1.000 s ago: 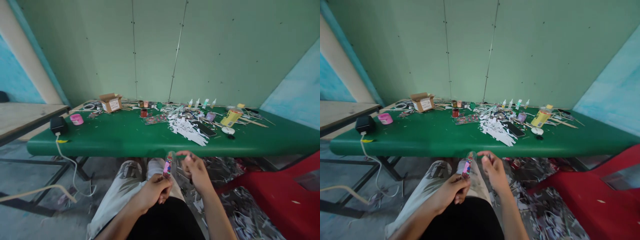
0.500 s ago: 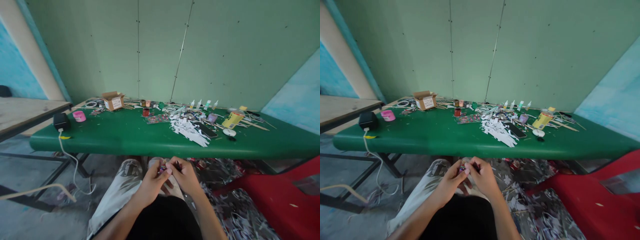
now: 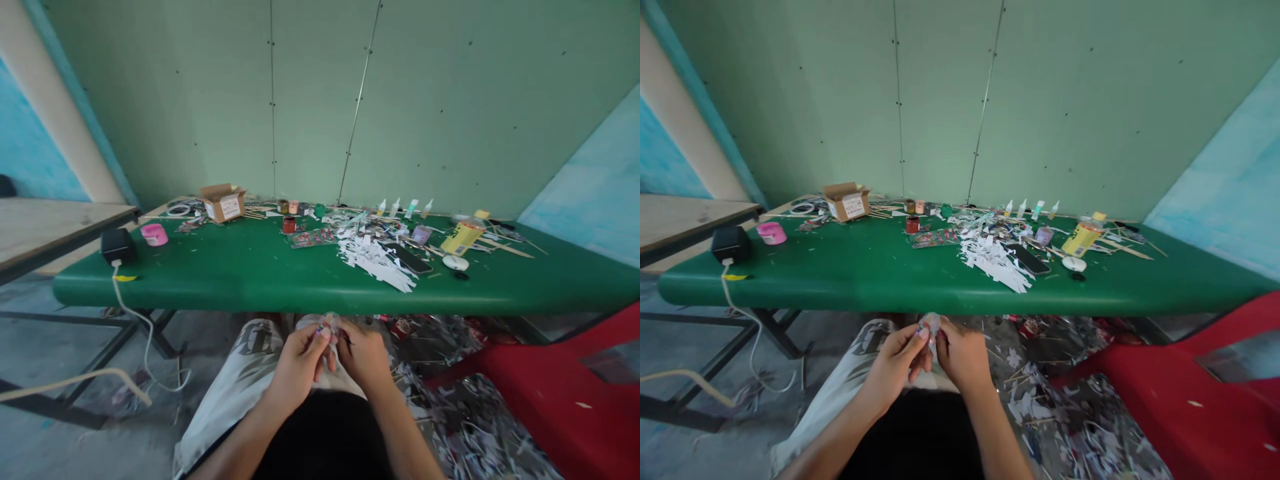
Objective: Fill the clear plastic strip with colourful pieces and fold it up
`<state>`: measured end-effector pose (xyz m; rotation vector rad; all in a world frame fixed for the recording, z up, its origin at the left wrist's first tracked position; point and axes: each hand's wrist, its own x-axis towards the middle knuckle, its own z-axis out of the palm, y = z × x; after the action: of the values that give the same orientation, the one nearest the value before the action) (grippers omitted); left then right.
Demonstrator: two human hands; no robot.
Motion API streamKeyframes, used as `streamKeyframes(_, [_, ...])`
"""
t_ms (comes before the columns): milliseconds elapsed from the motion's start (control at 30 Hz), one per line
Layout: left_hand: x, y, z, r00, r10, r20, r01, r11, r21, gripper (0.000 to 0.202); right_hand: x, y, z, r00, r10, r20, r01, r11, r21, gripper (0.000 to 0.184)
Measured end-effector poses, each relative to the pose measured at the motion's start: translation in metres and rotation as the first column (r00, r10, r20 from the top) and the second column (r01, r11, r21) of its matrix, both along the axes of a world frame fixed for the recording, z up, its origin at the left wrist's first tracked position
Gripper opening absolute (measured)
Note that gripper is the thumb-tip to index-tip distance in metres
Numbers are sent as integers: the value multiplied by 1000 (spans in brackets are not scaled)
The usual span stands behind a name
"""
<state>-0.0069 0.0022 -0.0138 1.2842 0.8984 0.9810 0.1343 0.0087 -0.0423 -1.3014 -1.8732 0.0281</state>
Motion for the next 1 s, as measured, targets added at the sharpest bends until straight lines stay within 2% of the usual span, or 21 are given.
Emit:
streamKeyframes(167, [1,-2,-1,999,-30,-40,31,999,21,43,6,1,0,998,-52,21,51,998,32,26])
streamKeyframes(400, [1,0,0,999,10,-44,-7,999,49,40,5,2,-1,1000,27,2,-27,999,47,25])
streamKeyframes(633, [6,-5,3,998,-38,-54,39,999,23,38,-2,3,-9,966,-133,-224,139,990,11,21])
streamKeyframes(833, [7,-10,-1,996,-89,-32,87,995,-48,42,28,14,5,848,-208,-487,229,973,-18,23])
streamKeyframes(933, [5,-9,1,997,-76,4,76,995,-70,45,43,12,14,823,-190,-535,207,978,-28,22])
streamKeyframes(1000, [4,-9,4,998,-55,40,59,995,-81,46,45,4,20,834,-179,-522,185,982,-40,20])
